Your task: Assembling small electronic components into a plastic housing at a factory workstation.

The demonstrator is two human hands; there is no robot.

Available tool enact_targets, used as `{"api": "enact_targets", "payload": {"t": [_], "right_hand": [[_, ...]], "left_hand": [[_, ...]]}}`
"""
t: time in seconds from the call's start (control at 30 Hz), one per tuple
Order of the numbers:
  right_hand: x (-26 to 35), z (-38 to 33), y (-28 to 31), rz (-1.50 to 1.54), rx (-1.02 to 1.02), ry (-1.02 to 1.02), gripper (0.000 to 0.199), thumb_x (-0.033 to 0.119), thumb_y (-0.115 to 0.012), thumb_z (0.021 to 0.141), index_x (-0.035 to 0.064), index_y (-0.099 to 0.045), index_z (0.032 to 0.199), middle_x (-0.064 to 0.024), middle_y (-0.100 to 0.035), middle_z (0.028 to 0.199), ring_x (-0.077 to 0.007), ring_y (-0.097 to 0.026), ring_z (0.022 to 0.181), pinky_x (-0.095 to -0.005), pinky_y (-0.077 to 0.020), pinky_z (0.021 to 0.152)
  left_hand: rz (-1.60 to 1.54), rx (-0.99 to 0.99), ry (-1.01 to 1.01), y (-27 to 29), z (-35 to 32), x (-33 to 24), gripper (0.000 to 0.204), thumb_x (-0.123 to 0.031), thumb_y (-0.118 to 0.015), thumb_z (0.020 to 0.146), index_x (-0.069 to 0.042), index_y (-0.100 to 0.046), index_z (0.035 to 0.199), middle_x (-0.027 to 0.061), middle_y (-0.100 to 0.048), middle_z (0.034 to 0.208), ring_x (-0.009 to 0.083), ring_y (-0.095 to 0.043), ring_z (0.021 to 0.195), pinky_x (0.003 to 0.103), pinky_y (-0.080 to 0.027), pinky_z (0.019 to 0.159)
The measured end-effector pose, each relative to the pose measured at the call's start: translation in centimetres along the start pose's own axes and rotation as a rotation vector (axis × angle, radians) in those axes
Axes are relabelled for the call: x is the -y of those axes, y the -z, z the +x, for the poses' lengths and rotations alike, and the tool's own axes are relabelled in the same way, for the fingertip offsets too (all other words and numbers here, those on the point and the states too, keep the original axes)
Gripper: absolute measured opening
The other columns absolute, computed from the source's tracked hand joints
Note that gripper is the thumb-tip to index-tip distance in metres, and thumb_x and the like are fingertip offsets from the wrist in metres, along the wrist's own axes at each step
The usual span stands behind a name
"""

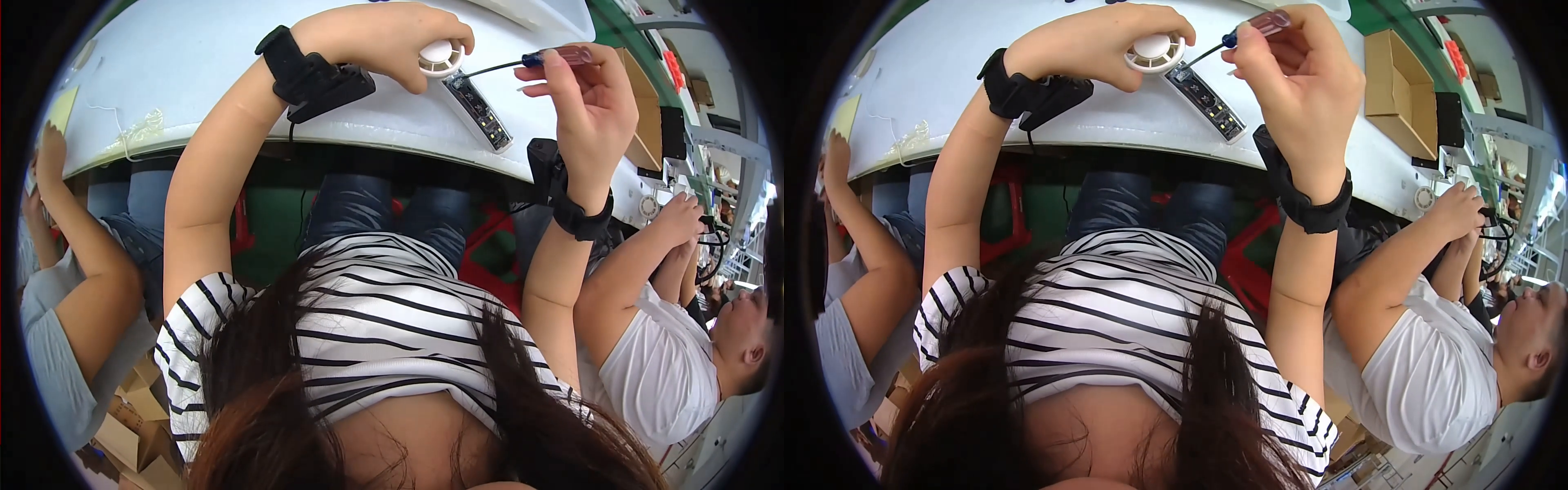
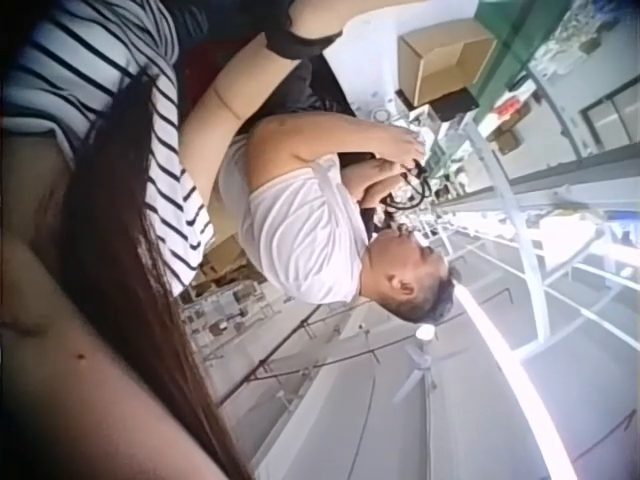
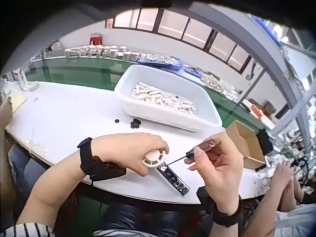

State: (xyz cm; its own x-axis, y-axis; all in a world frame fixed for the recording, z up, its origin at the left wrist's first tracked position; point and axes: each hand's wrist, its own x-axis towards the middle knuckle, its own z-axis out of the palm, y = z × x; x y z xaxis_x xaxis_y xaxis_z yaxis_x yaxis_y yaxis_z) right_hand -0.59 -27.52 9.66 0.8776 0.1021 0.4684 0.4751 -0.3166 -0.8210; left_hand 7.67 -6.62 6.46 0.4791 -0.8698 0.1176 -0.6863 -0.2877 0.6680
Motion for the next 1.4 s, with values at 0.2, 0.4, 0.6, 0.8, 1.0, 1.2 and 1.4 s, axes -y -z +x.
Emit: {"api": "enact_targets", "payload": {"t": [0.2,0.4,0.6,0.8,1.0,1.2,1.4], "right_hand": [[-0.2,0.5,-0.5,-0.071,0.067,-0.010,0.013,0.004,-0.061,0.088,-0.0061,-0.054,0.093,-0.0112,-0.063,0.083,-0.0196,-0.068,0.074,-0.0245,-0.0557,0.060],[-0.2,0.8,-1.4,-0.113,0.088,-0.033,0.014,0.006,-0.063,0.088,-0.0049,-0.055,0.091,-0.0102,-0.064,0.085,-0.0173,-0.068,0.075,-0.0226,-0.0543,0.059],[-0.3,1.4,-0.8,-0.064,0.177,-0.039,0.016,0.010,-0.062,0.089,-0.0035,-0.059,0.098,-0.0097,-0.065,0.088,-0.0148,-0.066,0.075,-0.0217,-0.0516,0.059],[0.7,1.7,-2.0,0.066,0.188,-0.230,0.017,0.004,-0.054,0.089,0.0001,-0.047,0.104,-0.0078,-0.059,0.087,-0.0118,-0.060,0.072,-0.0236,-0.0504,0.061],[1.3,2.0,-2.4,-0.188,0.269,-0.137,0.009,0.002,-0.051,0.089,-0.0011,-0.049,0.097,-0.0062,-0.058,0.081,-0.0094,-0.057,0.070,-0.0229,-0.0470,0.062],[-2.2,3.0,-3.7,0.269,0.309,0.288,0.007,0.002,-0.051,0.087,-0.0013,-0.050,0.094,-0.0066,-0.057,0.076,-0.0113,-0.055,0.069,-0.0235,-0.0449,0.064],[0.9,2.7,-2.9,-0.310,0.333,0.029,0.008,0.003,-0.051,0.085,-0.0006,-0.050,0.092,-0.0071,-0.056,0.074,-0.0123,-0.054,0.067,-0.0250,-0.0441,0.062]], "left_hand": [[-0.034,0.033,0.017,0.2,0.0,-0.2,0.047,-0.010,-0.069,0.061,0.002,-0.056,0.105,0.0207,-0.060,0.096,0.0351,-0.058,0.092,0.037,-0.046,0.079],[-0.037,0.023,0.036,0.2,-0.3,-0.2,0.046,-0.011,-0.069,0.061,0.002,-0.056,0.104,0.0204,-0.060,0.095,0.0349,-0.058,0.090,0.037,-0.046,0.078],[-0.022,0.016,0.051,0.2,-0.2,-0.2,0.050,-0.011,-0.069,0.061,0.002,-0.056,0.108,0.0212,-0.061,0.097,0.0346,-0.059,0.092,0.036,-0.046,0.080],[-0.023,0.028,0.075,0.4,-0.1,-0.6,0.053,-0.011,-0.069,0.061,0.003,-0.056,0.110,0.0219,-0.061,0.098,0.0346,-0.059,0.093,0.036,-0.047,0.081],[-0.040,0.006,0.041,0.2,-0.2,-0.2,0.052,-0.011,-0.069,0.061,0.003,-0.056,0.110,0.0225,-0.062,0.096,0.0345,-0.060,0.092,0.036,-0.047,0.080],[-0.087,0.046,0.052,0.6,0.0,-0.6,0.050,-0.010,-0.069,0.061,0.003,-0.057,0.107,0.0216,-0.064,0.092,0.0339,-0.061,0.088,0.036,-0.047,0.079],[-0.270,0.100,0.154,0.4,0.3,0.5,0.046,-0.010,-0.069,0.061,0.003,-0.057,0.103,0.0209,-0.064,0.088,0.0341,-0.061,0.084,0.036,-0.047,0.076]]}}
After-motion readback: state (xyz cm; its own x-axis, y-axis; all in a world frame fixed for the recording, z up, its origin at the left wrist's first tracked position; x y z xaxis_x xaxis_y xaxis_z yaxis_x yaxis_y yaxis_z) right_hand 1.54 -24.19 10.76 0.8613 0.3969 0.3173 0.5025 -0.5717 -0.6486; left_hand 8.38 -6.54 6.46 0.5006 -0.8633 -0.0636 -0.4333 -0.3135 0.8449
